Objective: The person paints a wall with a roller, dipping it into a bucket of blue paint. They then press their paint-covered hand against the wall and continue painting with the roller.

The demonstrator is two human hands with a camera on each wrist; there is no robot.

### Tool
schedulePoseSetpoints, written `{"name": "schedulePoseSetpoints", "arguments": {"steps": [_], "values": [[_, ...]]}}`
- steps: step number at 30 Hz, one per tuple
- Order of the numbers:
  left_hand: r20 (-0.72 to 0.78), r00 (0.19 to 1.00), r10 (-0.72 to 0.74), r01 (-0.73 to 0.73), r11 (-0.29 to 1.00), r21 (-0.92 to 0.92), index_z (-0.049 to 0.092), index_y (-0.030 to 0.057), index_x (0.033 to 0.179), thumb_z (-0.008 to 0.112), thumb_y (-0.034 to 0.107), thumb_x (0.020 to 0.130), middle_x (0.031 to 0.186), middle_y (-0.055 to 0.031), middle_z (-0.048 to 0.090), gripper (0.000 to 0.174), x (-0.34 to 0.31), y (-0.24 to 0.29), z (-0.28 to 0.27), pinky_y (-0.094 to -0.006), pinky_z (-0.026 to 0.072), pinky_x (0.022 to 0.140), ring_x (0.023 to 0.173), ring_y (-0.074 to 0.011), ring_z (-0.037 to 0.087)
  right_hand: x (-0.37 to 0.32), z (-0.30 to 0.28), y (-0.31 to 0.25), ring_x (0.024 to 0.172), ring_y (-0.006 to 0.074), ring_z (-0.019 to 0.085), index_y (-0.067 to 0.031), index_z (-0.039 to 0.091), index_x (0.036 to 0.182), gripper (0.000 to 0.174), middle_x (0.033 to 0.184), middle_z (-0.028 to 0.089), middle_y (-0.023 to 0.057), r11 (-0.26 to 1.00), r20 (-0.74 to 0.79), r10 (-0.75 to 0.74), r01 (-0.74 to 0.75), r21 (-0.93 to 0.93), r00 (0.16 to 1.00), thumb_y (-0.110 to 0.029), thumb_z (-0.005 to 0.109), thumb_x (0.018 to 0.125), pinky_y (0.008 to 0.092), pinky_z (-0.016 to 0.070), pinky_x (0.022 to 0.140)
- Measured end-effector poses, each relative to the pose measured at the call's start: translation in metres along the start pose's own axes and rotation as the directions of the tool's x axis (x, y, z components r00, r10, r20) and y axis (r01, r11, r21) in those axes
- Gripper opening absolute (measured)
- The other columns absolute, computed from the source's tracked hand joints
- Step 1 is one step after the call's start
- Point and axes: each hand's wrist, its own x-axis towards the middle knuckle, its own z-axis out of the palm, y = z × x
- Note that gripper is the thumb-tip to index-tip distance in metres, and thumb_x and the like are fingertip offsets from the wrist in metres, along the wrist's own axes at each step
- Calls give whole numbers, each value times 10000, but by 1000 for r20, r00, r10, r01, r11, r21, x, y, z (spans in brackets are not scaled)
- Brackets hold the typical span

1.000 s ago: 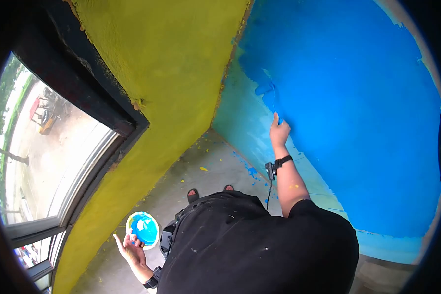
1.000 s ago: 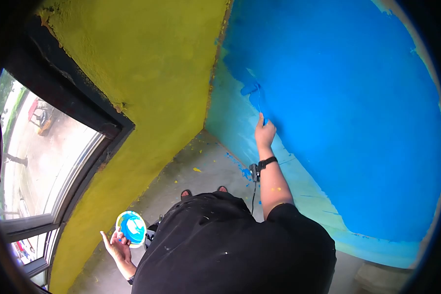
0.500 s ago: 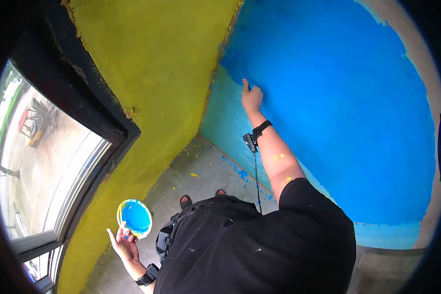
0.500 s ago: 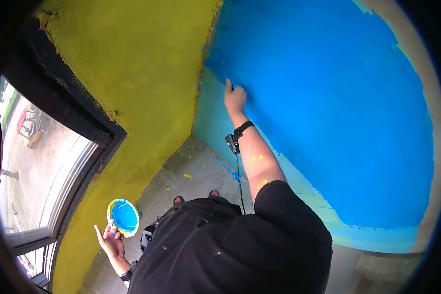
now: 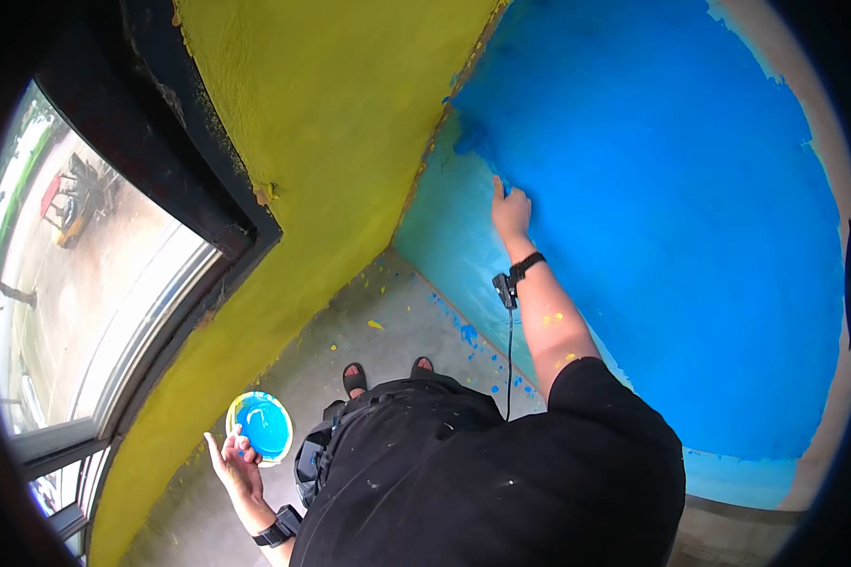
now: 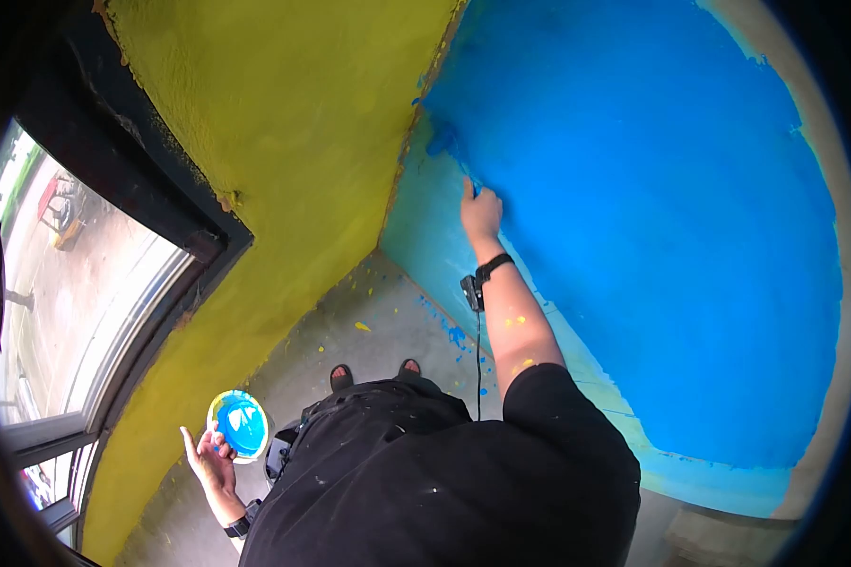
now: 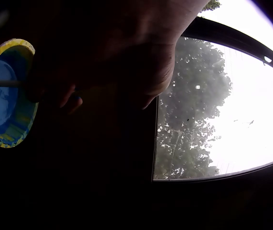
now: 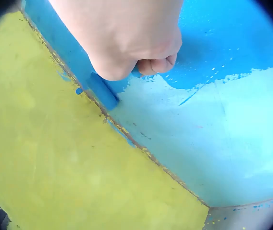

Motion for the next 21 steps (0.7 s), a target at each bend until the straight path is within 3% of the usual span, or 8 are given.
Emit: {"name": "schedulePoseSetpoints", "arguments": {"steps": [1, 2, 6, 9, 11, 14, 17, 21], "values": [[-4, 1000, -4, 4, 1000, 5, 595, 48, 1116, 484, 762, 935, 716, 43, 460, 745, -2, -2, -1, -247, 282, 570, 557, -74, 377, 8, 2, -1, 910, 522, 650, 49, 728, 848, 613, 898, 695, 310, 997, -26, -42, 40, -64, 999, -520, 554, 995, 596, 484, 859], [-7, 1000, -4, 4, 1000, 1, 593, 46, 1117, 486, 764, 932, 715, 44, 457, 749, -4, -3, -1, -248, 280, 568, 557, -74, 376, 17, -2, -15, 933, 509, 656, 47, 732, 867, 609, 922, 704, 301, 995, 73, 33, -26, -97, 997, -523, 556, 992, 587, 492, 867], [21, 1000, -2, 2, 1000, -1, 576, 48, 1150, 507, 754, 932, 727, 44, 442, 742, -6, -7, -3, -238, 273, 573, 577, -65, 380, 32, 12, -41, 975, 494, 658, 44, 734, 918, 597, 956, 710, 295, 996, 9, 11, -10, -91, 1000, -522, 558, 992, 574, 496, 887], [37, 999, 4, -4, 1000, -15, 572, 48, 1160, 505, 758, 931, 731, 44, 442, 749, -9, -8, -6, -237, 274, 574, 581, -64, 383, 27, 13, -34, 994, 491, 653, 40, 731, 967, 586, 977, 713, 288, 994, 140, 90, -81, -72, 986, -519, 556, 994, 564, 496, 901], [32, 999, 14, -13, 1000, -14, 574, 49, 1162, 504, 757, 932, 733, 44, 443, 748, -12, -9, -2, -238, 274, 574, 582, -64, 384, 8, 7, -15, 982, 497, 651, 35, 729, 968, 584, 963, 715, 285, 993, 49, 55, -49, -111, 997, -523, 560, 992, 565, 490, 905], [35, 999, 27, -25, 999, -38, 576, 51, 1168, 502, 754, 934, 737, 42, 446, 745, -10, -17, -2, -240, 278, 576, 583, -64, 386, -26, 4, 9, 969, 505, 649, 41, 728, 947, 586, 969, 711, 291, 996, 2, 83, -83, -30, 997, -519, 561, 992, 571, 489, 898], [34, 999, 29, -27, 998, -54, 580, 55, 1165, 502, 750, 935, 738, 40, 451, 737, -13, -21, 0, -243, 284, 578, 584, -65, 389, -23, 13, 9, 968, 501, 654, 51, 729, 949, 607, 973, 708, 297, 993, -19, 93, -94, -70, 996, -529, 555, 991, 568, 494, 890], [20, 1000, 15, -14, 1000, -24, 603, 34, 1147, 493, 768, 927, 727, 30, 470, 774, -16, -19, 1, -254, 309, 570, 557, -84, 399, 24, 42, -21, 961, 495, 659, 53, 733, 939, 634, 964, 708, 298, 990, 76, 83, -73, -120, 994, -552, 550, 987, 560, 503, 880]]}}
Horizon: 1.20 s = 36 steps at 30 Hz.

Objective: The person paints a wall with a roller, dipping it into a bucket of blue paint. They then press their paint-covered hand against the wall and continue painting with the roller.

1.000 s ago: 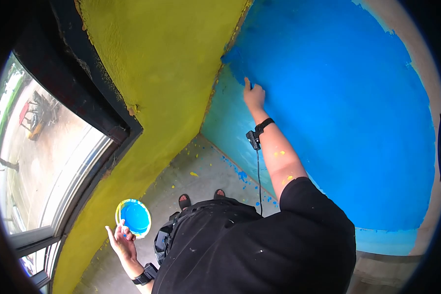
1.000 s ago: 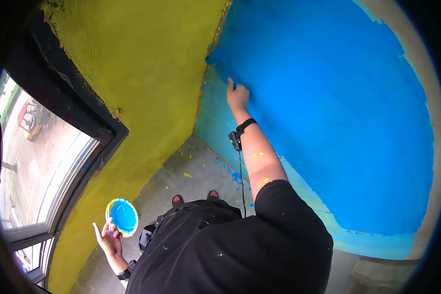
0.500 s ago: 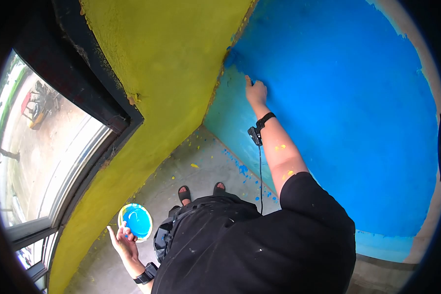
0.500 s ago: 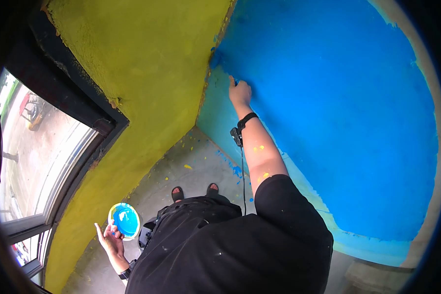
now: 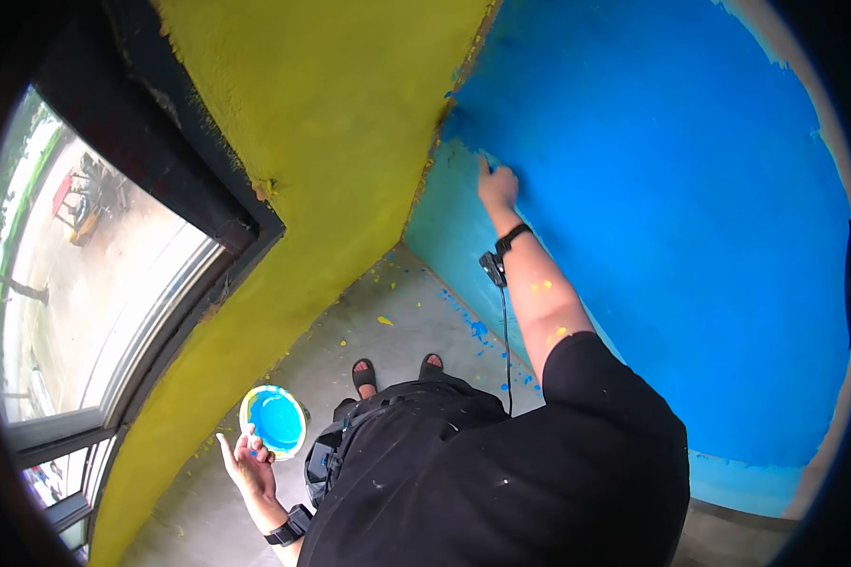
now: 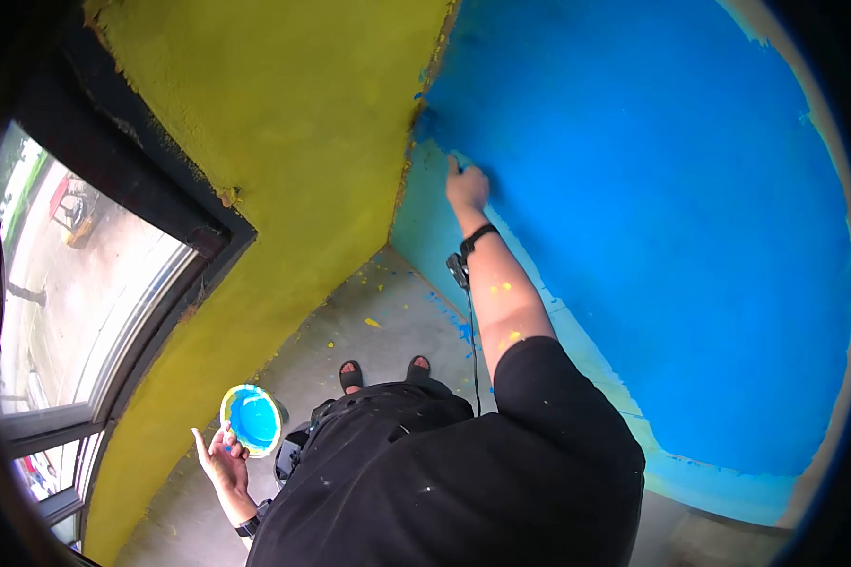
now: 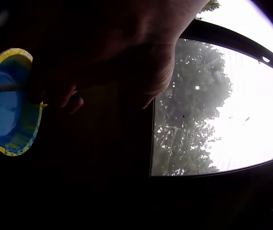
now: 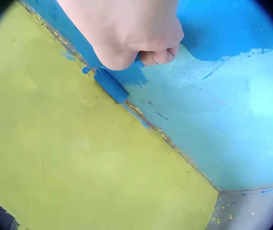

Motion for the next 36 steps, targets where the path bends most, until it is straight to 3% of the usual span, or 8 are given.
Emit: {"name": "schedulePoseSetpoints", "arguments": {"steps": [6, 12, 17, 20, 24, 29, 32, 36], "values": [[-41, 999, -11, 14, 997, 70, 602, 51, 1093, 487, 767, 929, 728, 38, 461, 743, -14, 1, 13, -241, 284, 581, 569, -69, 375, -24, 1, 23, 1006, 515, 641, 52, 736, 932, 681, 983, 695, 319, 991, 83, 94, -101, 90, 992, -603, 549, 967, 576, 487, 915], [-17, 999, -44, 45, 996, 80, 603, 48, 1100, 504, 754, 930, 727, 35, 459, 733, -8, 2, 10, -246, 282, 578, 567, -74, 373, -111, -27, 156, 791, 475, 661, 7, 702, 743, 634, 793, 686, 267, 999, -157, 31, -30, 9, 987, -560, 557, 986, 571, 500, 742], [31, 998, -49, 44, 989, 141, 594, 49, 1136, 506, 751, 931, 725, 36, 465, 737, 0, 6, 21, -246, 285, 577, 562, -75, 374, -170, -50, 213, 714, 453, 652, -16, 677, 700, 543, 690, 663, 233, 950, -67, 308, -303, 75, 949, -480, 630, 978, 556, 480, 691], [48, 997, -55, 46, 985, 165, 594, 45, 1145, 497, 752, 934, 728, 34, 472, 745, 1, 9, 26, -244, 291, 579, 566, -74, 383, -164, -28, 210, 738, 442, 666, -14, 702, 764, 492, 727, 682, 227, 911, -41, 347, -327, 250, 937, -452, 642, 979, 538, 491, 703], [79, 997, -20, 7, 987, 163, 609, 34, 1128, 465, 770, 933, 732, 36, 471, 775, -7, 11, 28, -249, 298, 599, 568, -81, 378, -115, 5, 144, 889, 457, 680, -9, 742, 939, 457, 912, 719, 253, 903, -193, 176, -81, 421, 965, -454, 645, 975, 516, 517, 776], [97, 995, 9, -20, 994, 107, 602, 15, 1156, 467, 762, 940, 743, 29, 480, 789, -27, 8, 30, -246, 303, 602, 575, -81, 391, -57, 17, 64, 932, 494, 659, -8, 726, 981, 529, 955, 709, 274, 937, 65, 212, -222, 270, 975, -526, 617, 962, 542, 516, 823], [96, 995, 12, -20, 997, 76, 595, 13, 1169, 480, 751, 944, 744, 25, 476, 780, -31, 5, 25, -247, 312, 601, 577, -82, 399, -55, 10, 69, 932, 499, 654, -17, 721, 997, 523, 961, 707, 277, 956, 59, 192, -200, 214, 980, -526, 609, 964, 550, 513, 828], [38, 999, -16, 14, 998, 55, 593, 16, 1125, 500, 753, 934, 727, 19, 469, 767, -28, -8, 21, -254, 315, 588, 569, -86, 394, -92, -24, 122, 850, 457, 678, -18, 733, 926, 478, 873, 718, 244, 875, -203, 119, -6, 483, 972, -492, 671, 946, 505, 508, 741]]}}
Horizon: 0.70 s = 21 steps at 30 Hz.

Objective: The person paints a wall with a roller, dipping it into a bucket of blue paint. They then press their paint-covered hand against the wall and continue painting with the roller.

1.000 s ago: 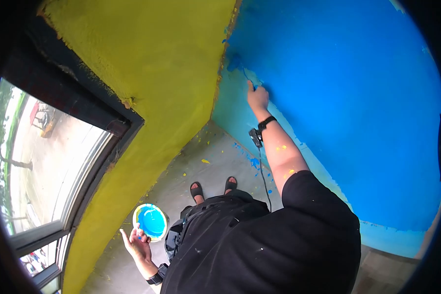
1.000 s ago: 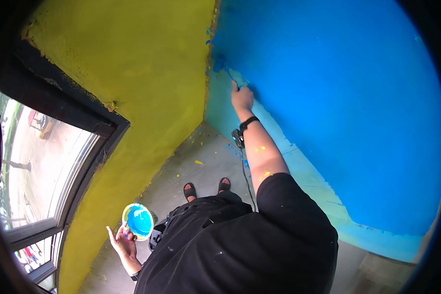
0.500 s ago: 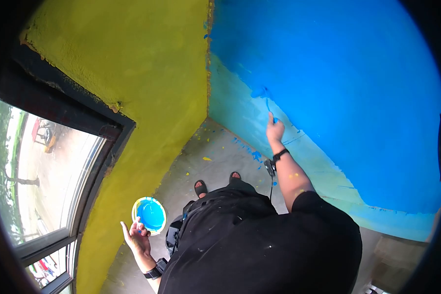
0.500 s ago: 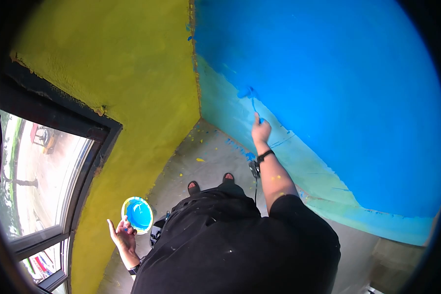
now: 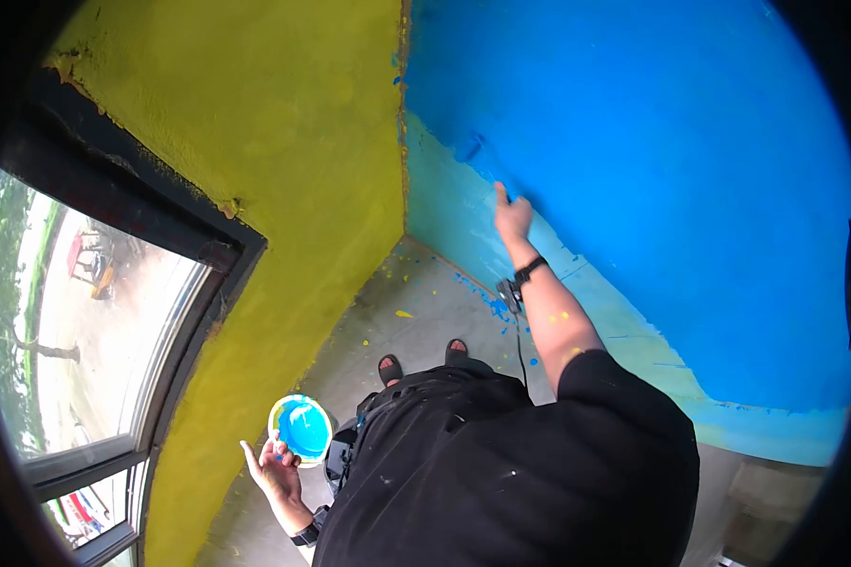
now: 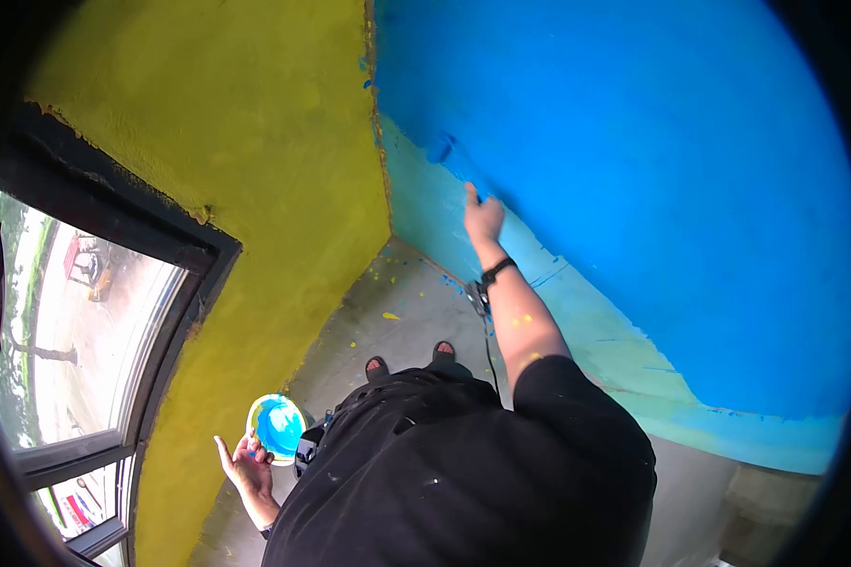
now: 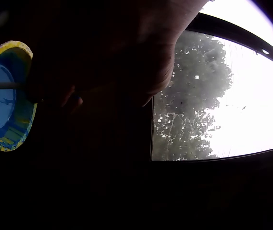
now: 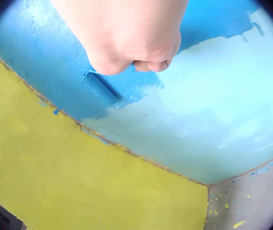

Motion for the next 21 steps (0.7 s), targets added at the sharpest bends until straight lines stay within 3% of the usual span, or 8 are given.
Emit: {"name": "schedulePoseSetpoints", "arguments": {"steps": [1, 4, 6, 10, 12, 14, 16, 21], "values": [[-3, 1000, -16, 16, 1000, 8, 591, 20, 1110, 502, 758, 930, 725, 20, 468, 766, 4, -3, -3, -255, 312, 586, 567, -86, 391, -8, -18, 9, 741, 433, 675, 3, 717, 812, 515, 769, 699, 231, 999, -10, 22, -23, -29, 1000, -494, 680, 943, 497, 488, 673], [-36, 999, -41, 42, 999, 24, 587, 26, 1087, 506, 769, 919, 721, 23, 463, 766, 10, -9, -8, -256, 305, 583, 560, -86, 382, -30, -56, 23, 651, 406, 657, 12, 667, 702, 560, 680, 662, 222, 1000, -94, 15, -14, 3, 995, -495, 685, 941, 495, 461, 620], [-68, 997, -47, 49, 998, 34, 585, 30, 1079, 509, 775, 913, 718, 25, 460, 767, 11, -13, -12, -255, 301, 581, 557, -85, 378, -35, -68, 36, 642, 387, 661, 9, 627, 662, 569, 661, 646, 221, 897, 26, 351, -328, -296, 936, -482, 690, 941, 499, 457, 611], [-77, 997, -17, 18, 1000, 21, 583, 29, 1097, 500, 780, 911, 721, 27, 455, 779, 5, -13, -18, -258, 299, 588, 562, -84, 380, -17, -26, 22, 694, 440, 659, 25, 636, 663, 606, 685, 650, 254, 972, 69, 144, -128, -199, 987, -510, 660, 948, 529, 484, 653], [-80, 997, 6, -6, 1000, 6, 583, 27, 1108, 496, 779, 914, 725, 26, 454, 781, -2, -13, -17, -257, 301, 592, 565, -83, 383, 0, 13, 9, 775, 474, 666, 35, 695, 756, 591, 769, 677, 276, 978, 54, 9, 3, -211, 998, -517, 630, 958, 549, 512, 730], [-46, 998, 47, -47, 999, -16, 582, 18, 1141, 492, 778, 915, 742, 22, 459, 798, -9, -14, -19, -260, 306, 604, 582, -84, 396, 21, 45, -14, 900, 470, 679, 37, 734, 871, 576, 893, 702, 286, 930, 196, 143, -64, -361, 970, -519, 612, 963, 542, 529, 825], [-45, 996, 74, -76, 996, -36, 581, 14, 1154, 492, 779, 915, 750, 21, 461, 806, -18, -15, -17, -261, 307, 608, 589, -86, 401, 32, 73, -41, 966, 459, 675, 48, 736, 909, 617, 956, 710, 287, 912, 225, 154, -51, -406, 962, -551, 595, 962, 528, 530, 864], [-48, 993, 107, -110, 992, -69, 577, -15, 1171, 495, 782, 911, 763, 11, 464, 842, -44, -10, -12, -258, 310, 615, 608, -100, 419, 48, 136, -70, 993, 447, 673, 60, 733, 914, 648, 990, 712, 285, 930, 277, 188, -80, -359, 942, -570, 589, 962, 515, 535, 879]]}}
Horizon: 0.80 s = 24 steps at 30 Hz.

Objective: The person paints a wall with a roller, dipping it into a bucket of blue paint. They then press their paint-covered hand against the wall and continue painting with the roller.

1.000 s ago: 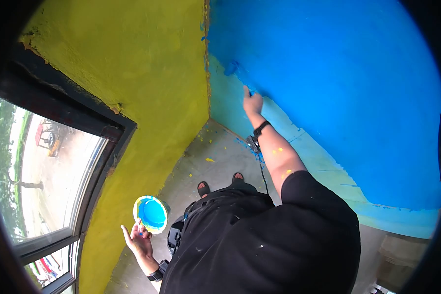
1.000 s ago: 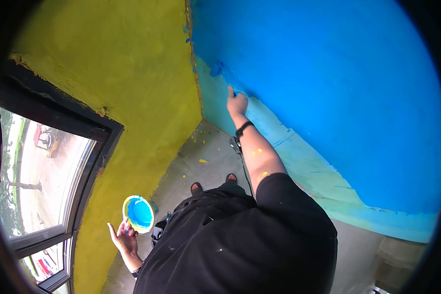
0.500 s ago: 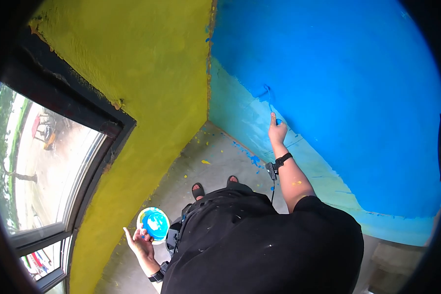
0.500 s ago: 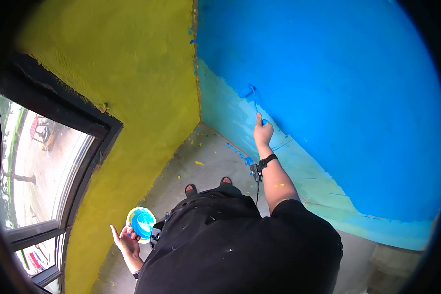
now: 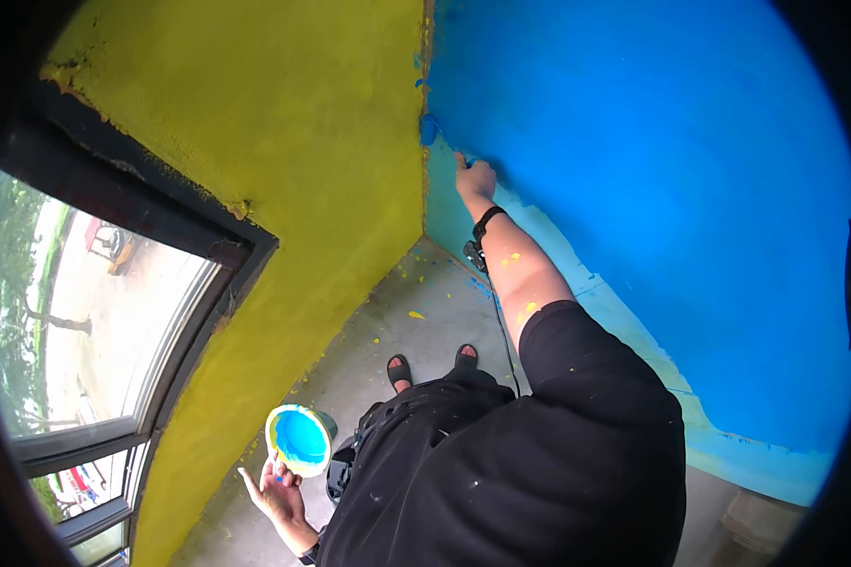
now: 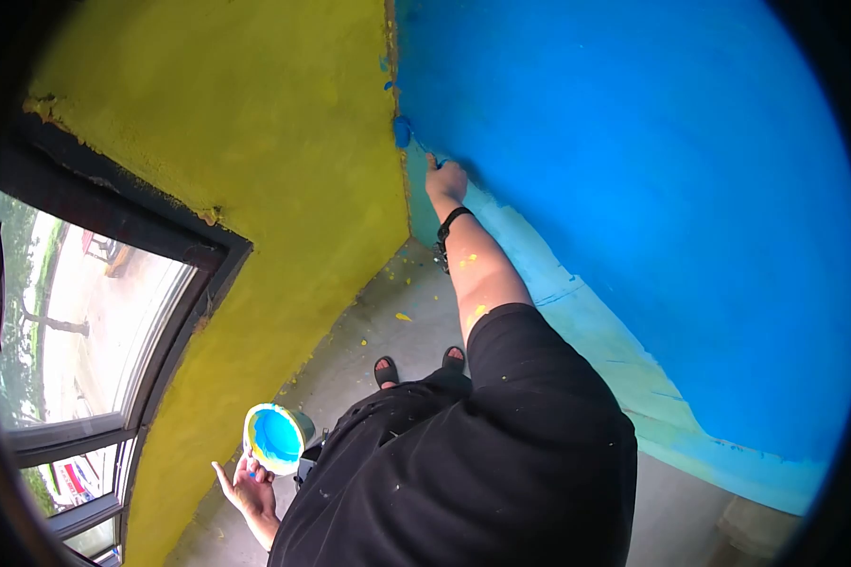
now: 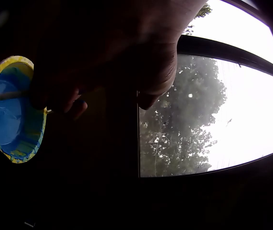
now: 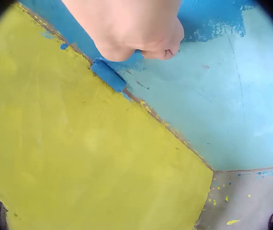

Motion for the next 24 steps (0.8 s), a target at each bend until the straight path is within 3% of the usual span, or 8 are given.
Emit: {"name": "schedulePoseSetpoints", "arguments": {"steps": [2, 5, 9, 12, 14, 16, 19, 24], "values": [[-9, 1000, -11, 11, 1000, 8, 576, -20, 1173, 499, 782, 909, 763, 8, 464, 848, -6, -1, 7, -261, 311, 615, 606, -103, 418, 2, 7, 4, 970, 447, 679, 59, 733, 891, 671, 958, 712, 285, 999, -68, -50, 48, -21, 996, -590, 578, 959, 523, 537, 863], [-14, 999, -42, 42, 999, 25, 585, -28, 1165, 508, 778, 907, 756, 1, 472, 849, -1, 2, 9, -273, 314, 611, 597, -110, 414, -9, -8, 30, 935, 456, 683, 53, 734, 857, 682, 923, 710, 287, 999, -32, 10, -9, 31, 999, -606, 583, 946, 535, 535, 842], [-50, 994, -99, 101, 994, 47, 608, -22, 1118, 513, 784, 899, 743, -9, 490, 841, 12, 0, 12, -280, 315, 603, 588, -118, 411, -38, -22, 98, 905, 464, 684, 63, 719, 853, 656, 883, 713, 271, 999, -48, 45, -44, 13, 998, -583, 626, 929, 530, 529, 809], [-55, 989, -134, 138, 987, 79, 608, -16, 1110, 503, 799, 895, 734, -6, 487, 848, 28, 0, 10, -277, 321, 601, 573, -115, 403, -80, -42, 145, 781, 431, 686, 38, 693, 758, 650, 749, 690, 242, 967, -105, 162, -137, 215, 981, -592, 660, 912, 515, 507, 716], [-41, 990, -138, 141, 983, 113, 606, -16, 1113, 499, 802, 896, 734, -2, 487, 853, 34, 1, 11, -276, 324, 601, 571, -113, 403, -103, -64, 173, 708, 413, 681, 21, 673, 688, 660, 680, 671, 227, 947, -128, 228, -189, 261, 965, -604, 674, 901, 513, 495, 673], [-24, 990, -141, 143, 977, 159, 604, -16, 1117, 494, 806, 896, 734, 2, 487, 858, 38, 5, 19, -276, 326, 600, 568, -111, 402, -122, -81, 208, 578, 376, 629, -4, 580, 556, 715, 576, 615, 192, 905, -98, 404, -383, 186, 909, -632, 689, 880, 504, 461, 599], [34, 989, -143, 130, 962, 240, 605, -15, 1112, 489, 808, 897, 730, 9, 481, 858, 45, 14, 45, -273, 325, 599, 570, -108, 403, -148, -114, 246, 517, 366, 591, -16, 508, 501, 753, 518, 569, 170, 880, -186, 458, -414, 233, 869, -648, 702, 861, 510, 444, 566], [147, 976, -163, 97, 922, 375, 612, 1, 1102, 483, 798, 907, 734, 13, 471, 830, 49, 20, 101, -259, 313, 600, 589, -105, 399, -184, -192, 313, 493, 372, 562, -9, 514, 503, 743, 500, 545, 164, 877, -293, 477, -426, 223, 829, -629, 714, 861, 503, 436, 550]]}}
